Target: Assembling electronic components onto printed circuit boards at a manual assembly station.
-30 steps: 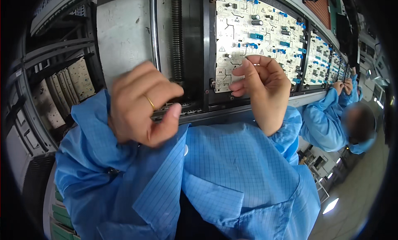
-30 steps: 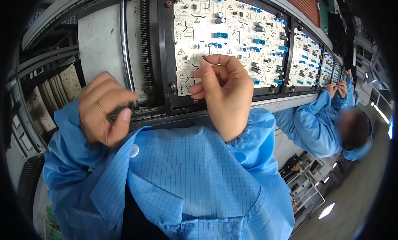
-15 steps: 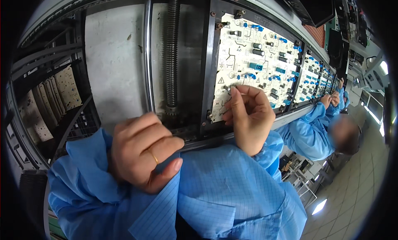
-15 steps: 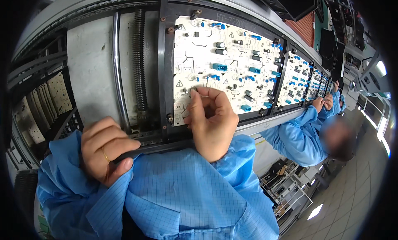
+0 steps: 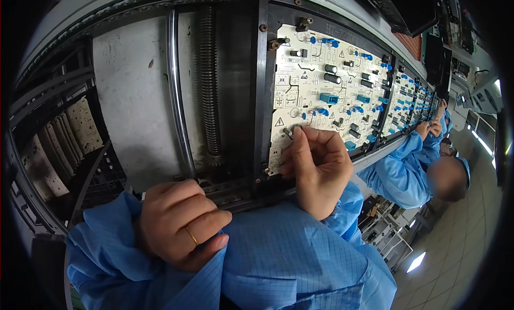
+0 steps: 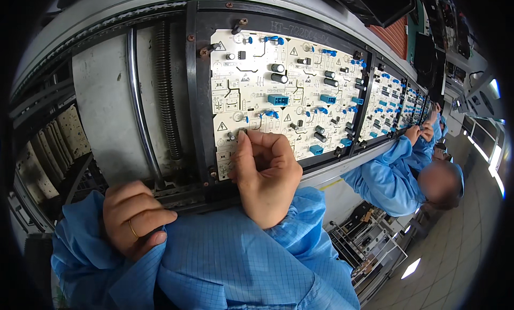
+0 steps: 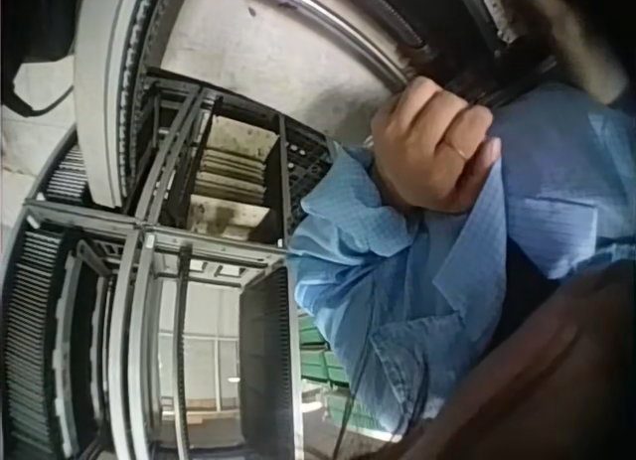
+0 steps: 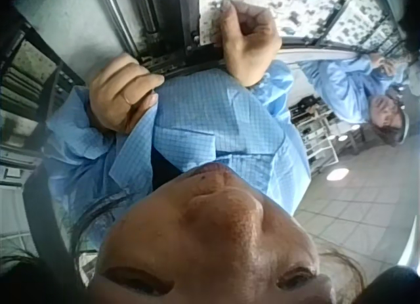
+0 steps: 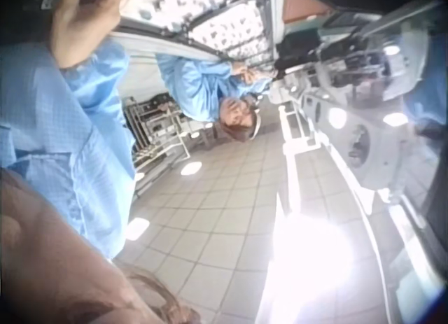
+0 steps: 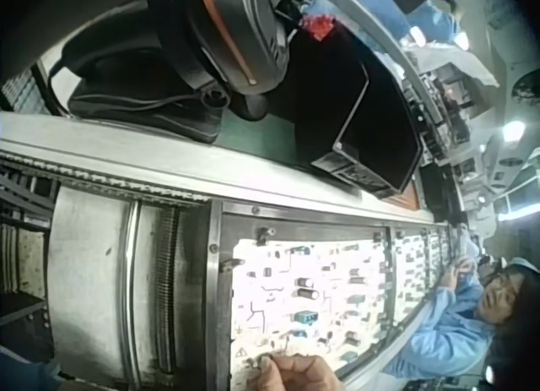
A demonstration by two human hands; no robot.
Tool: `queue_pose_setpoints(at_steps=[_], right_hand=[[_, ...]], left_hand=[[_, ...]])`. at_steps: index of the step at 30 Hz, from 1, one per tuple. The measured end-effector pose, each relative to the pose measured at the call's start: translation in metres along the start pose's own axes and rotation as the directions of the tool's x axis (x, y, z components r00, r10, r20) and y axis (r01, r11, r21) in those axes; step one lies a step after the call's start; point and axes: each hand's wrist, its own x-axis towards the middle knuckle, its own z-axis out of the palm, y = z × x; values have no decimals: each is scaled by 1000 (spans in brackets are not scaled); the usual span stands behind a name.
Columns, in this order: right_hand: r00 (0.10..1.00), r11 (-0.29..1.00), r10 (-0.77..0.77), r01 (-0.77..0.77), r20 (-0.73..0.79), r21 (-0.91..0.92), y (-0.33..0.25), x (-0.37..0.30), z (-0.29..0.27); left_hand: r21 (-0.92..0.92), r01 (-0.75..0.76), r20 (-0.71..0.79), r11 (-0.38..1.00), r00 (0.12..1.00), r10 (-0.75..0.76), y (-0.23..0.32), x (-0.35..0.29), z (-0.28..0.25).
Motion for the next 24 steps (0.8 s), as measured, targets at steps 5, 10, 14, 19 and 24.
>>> queue_pose_setpoints(at_steps=[5,10,14,19,24], right_hand=[[999,999,21,-22,24,38,-1,2,-2],[998,998,36,-38,50,41,-2,3,-1],[998,1000,10,-10,59,2,1,2,0],[999,997,-5,8,42,-79,-1,1,2],[990,961,-140,141,21,-237,8,4,5]], left_hand=[[-9,-16,10,1000,1000,16,0,1,0],[1,-19,-7,1000,1000,19,-1,-1,0],[9,-23,-25,1000,999,24,-1,-5,1],[-2,-14,-32,1000,999,14,-1,-5,-1],[18,-1,-26,1000,1000,2,-1,-1,-4]])
